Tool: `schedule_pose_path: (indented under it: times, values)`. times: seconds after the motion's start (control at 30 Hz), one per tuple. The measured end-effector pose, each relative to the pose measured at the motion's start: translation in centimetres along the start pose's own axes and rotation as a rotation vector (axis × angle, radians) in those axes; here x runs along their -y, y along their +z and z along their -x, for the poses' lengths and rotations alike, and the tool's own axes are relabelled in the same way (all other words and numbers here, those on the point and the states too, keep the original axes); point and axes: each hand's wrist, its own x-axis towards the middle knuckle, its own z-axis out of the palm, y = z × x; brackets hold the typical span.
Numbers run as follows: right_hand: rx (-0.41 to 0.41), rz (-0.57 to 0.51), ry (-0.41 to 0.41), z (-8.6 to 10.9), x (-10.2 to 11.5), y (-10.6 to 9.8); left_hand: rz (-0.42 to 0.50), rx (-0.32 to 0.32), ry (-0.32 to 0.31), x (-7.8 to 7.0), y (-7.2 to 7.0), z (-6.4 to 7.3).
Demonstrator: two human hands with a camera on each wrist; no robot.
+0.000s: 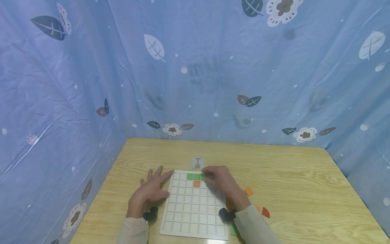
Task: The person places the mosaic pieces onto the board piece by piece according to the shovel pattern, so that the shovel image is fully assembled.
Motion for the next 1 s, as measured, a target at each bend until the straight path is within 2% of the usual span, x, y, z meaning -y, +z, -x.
schedule_pose_path:
  times: [0.13, 0.23, 0.4, 0.53, 0.73, 0.9, 1.0]
  values:
    - [0.007, -0.029, 0.034, 0.1, -0.1, -0.4, 0.0, 0.0, 0.001, -0.1, 0.0, 0.0]
    - [0.02, -0.083, 0.1, 0.4, -0.2, -1.2, 0.001, 0.0, 0.0, -0.1, -0.1, -0.1]
    - [0.033, -0.171, 0.188, 1.5, -0.1, -3.3, 0.007, 0.001, -0.003, -0.1, -0.1, 0.0]
    - [0.024, -0.199, 0.199, 2.6, -0.4, -5.3, 0.007, 0.003, -0.004, 0.0, 0.0, 0.1]
    - [-0.025, -0.248, 0.182, 5.3, -1.1, -7.7, 0.002, 0.0, 0.003, 0.1, 0.1, 0.0]
    - [-0.059, -0.213, 0.18, 8.1, -1.7, -9.0, 0.002, -0.001, 0.003, 0.1, 0.1, 0.0]
    - [-0.072, -0.211, 0.208, 9.8, -2.0, -9.8, 0.003, 0.0, 0.001, 0.1, 0.1, 0.0]
